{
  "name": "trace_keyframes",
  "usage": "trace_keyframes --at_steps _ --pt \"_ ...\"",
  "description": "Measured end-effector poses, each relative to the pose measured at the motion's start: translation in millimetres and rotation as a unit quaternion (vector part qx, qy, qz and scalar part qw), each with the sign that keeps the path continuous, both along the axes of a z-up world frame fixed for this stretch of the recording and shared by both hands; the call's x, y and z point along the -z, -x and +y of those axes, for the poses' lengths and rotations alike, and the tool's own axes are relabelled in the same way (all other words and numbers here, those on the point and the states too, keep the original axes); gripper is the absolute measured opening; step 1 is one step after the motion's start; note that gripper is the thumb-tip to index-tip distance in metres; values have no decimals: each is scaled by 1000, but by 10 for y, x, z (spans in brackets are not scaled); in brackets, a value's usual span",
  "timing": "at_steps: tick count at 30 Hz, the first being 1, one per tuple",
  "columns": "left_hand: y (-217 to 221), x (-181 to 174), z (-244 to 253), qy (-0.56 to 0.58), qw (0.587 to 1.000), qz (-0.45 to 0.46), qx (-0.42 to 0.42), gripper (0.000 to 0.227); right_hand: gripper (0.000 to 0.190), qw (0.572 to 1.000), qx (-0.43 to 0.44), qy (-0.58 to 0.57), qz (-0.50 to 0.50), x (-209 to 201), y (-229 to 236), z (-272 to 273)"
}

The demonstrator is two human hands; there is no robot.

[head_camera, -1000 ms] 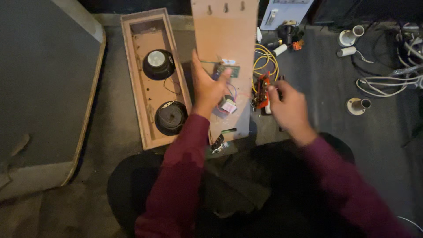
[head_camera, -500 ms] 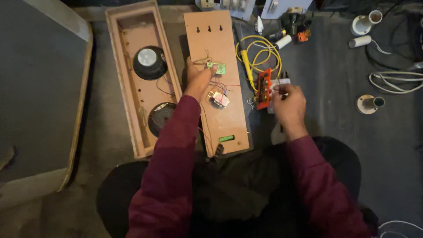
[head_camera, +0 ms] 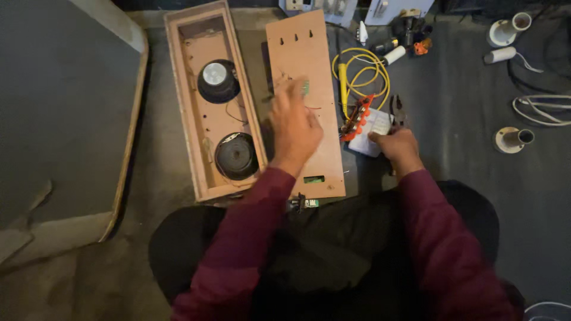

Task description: The person sits on the floor and uses a soldering iron to attach wires to a small circuit board. They also use a screwdriver to adjust components and a multimeter to test connections. The work involves handling a wooden speaker box, a circuit board, wires, and various tools.

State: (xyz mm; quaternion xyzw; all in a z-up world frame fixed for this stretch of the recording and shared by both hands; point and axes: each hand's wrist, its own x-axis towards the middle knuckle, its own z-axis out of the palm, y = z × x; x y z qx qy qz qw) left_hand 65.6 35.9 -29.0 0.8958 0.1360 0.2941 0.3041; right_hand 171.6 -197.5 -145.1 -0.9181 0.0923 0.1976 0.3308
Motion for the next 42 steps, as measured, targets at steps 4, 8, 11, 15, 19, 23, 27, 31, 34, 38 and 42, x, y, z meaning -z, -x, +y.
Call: trace_keyframes --at_steps 4,8,11,15,19,23,27,31,34,38,42 --pt "375 -360 -214 11 989 -42 144 55 32 985 32 -163 44 123 -19 29" --pt "685 -352 -421 42 976 -39 209 45 29 965 79 -248 22 -50 41 24" --pt "818 -132 -534 117 972 -11 202 46 34 923 109 -361 -80 -326 212 -9" --pt "746 190 -574 210 959 46 182 78 52 852 79 -512 -80 -547 477 90" --pt "708 333 -569 243 955 70 155 111 54 884 32 -465 35 -412 756 258" --pt "772 390 -446 126 964 209 107 107 51 938 -66 -339 4 -131 843 415" --pt "743 536 -399 -35 951 295 92 113 58 955 -133 -263 27 -104 842 373" --pt "723 687 -381 -28 973 202 112 101 59 990 -141 0 8 -325 839 363" --pt "740 708 -421 -36 967 231 102 99 54 980 -179 72 -55 -482 871 365" --pt "718 679 -411 1 955 276 108 93 49 976 -191 58 -83 -576 901 412" --pt "716 662 -350 28 968 200 151 85 52 949 -231 99 -189 -651 929 425"
